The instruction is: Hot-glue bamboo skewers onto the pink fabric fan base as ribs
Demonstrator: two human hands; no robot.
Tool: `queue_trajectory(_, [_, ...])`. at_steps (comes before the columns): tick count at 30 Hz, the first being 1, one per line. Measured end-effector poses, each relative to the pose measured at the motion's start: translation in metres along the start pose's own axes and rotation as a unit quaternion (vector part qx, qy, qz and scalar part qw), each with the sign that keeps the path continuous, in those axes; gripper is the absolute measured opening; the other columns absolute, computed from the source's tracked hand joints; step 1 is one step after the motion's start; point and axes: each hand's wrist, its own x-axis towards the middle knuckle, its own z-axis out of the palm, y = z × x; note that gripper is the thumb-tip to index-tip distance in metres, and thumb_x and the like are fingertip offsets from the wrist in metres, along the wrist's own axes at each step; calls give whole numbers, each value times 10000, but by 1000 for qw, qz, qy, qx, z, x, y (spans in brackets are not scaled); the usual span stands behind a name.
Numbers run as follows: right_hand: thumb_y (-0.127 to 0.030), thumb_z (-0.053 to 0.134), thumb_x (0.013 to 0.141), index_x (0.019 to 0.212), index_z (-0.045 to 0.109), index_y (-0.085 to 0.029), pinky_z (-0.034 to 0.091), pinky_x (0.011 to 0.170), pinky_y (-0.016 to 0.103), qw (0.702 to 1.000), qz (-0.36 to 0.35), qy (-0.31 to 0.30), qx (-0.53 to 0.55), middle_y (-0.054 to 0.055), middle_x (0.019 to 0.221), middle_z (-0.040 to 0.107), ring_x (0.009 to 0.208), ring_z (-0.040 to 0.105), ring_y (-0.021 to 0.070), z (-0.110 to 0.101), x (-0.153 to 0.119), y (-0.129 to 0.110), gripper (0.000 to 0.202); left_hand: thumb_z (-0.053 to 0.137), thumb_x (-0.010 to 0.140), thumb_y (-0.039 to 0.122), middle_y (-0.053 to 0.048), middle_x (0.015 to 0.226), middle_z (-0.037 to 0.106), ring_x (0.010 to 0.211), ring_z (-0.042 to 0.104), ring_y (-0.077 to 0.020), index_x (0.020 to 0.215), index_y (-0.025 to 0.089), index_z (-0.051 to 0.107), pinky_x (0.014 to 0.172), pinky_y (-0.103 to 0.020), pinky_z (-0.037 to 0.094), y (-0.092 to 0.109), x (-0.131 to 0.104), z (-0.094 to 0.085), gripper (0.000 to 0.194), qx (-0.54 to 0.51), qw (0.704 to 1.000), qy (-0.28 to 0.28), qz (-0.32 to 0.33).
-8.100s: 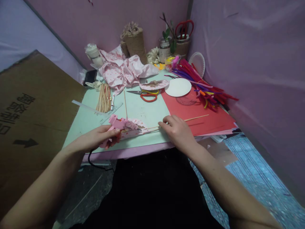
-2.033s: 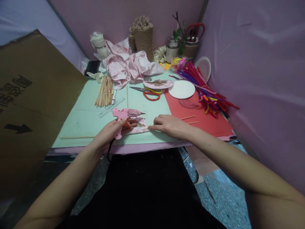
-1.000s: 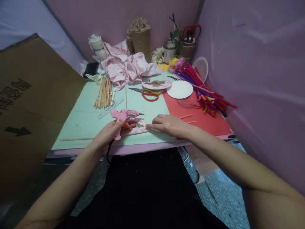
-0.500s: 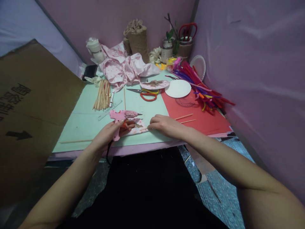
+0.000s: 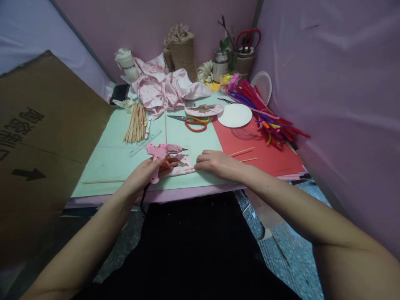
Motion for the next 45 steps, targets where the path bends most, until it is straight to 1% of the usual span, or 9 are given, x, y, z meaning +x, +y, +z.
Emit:
queue_trajectory(5, [-62,366,965,1146,684,-149,502,779,356,1000,-2,13,-1,112,1005,692,917,572,206,2,-1,-1,375,705,806,526,-173,1277,719,1248,631,-308,682,181,654,1015,-335,501,3,-3,3,371,29,1000,8,5])
queue_trajectory(8, [-34,384,939,1134,686,-155,496,781,349,1000,14,22,-14,115,1004,692,912,583,207,2,-2,-5,380,709,792,537,-176,1197,756,1251,623,-347,659,184,640,924,-346,545,5,-5,4,383,41,999,8,4])
queue_trajectory(12, [-176,480,968,1057,681,-156,489,818,383,996,67,42,-36,125,1051,685,934,604,231,4,0,-17,220,677,829,510,-153,1196,762,1255,623,-335,707,187,653,845,-317,563,6,-5,3,347,47,999,5,4])
queue_trajectory(15, [-283,561,953,1062,639,-133,493,825,404,993,103,59,-25,142,1061,680,952,613,256,9,0,-25,202,674,837,506,-157,1167,773,1261,620,-323,730,186,670,901,-328,547,5,-4,2,337,46,999,3,3])
queue_trajectory(19, [-270,605,915,1191,567,-141,501,826,415,983,152,103,-19,146,1077,677,960,621,267,15,-2,-29,306,681,833,509,-167,1194,761,1258,626,-307,744,185,688,1006,-341,500,2,-3,1,336,38,999,7,-2])
queue_trajectory(26, [-255,538,957,1167,576,-139,495,806,385,977,154,138,-60,135,1016,688,929,625,250,23,4,-44,242,691,835,506,-163,1349,676,1265,621,-289,744,172,696,1074,-348,457,2,-4,-1,346,21,1000,-9,11])
queue_trajectory(32, [-136,407,996,1157,606,-147,472,851,366,968,98,196,-120,134,1049,712,997,613,222,34,16,-60,256,686,842,514,-174,1264,726,1267,617,-309,740,167,696,1094,-379,438,-1,-2,-3,362,17,1000,-18,16])
queue_trajectory(36, [-158,480,979,1118,607,-125,477,825,347,952,127,252,-119,132,978,706,930,615,219,36,12,-58,192,692,842,498,-163,1263,728,1265,619,-297,735,168,694,1087,-361,453,0,-2,-1,346,5,1000,-17,16])
queue_trajectory(45, [-215,505,975,1085,622,-191,493,806,372,952,175,236,-90,95,939,707,887,640,228,45,4,-54,162,708,832,503,-171,1250,733,1261,624,-288,751,170,683,1092,-371,447,-2,-2,-2,343,-8,1000,-13,9])
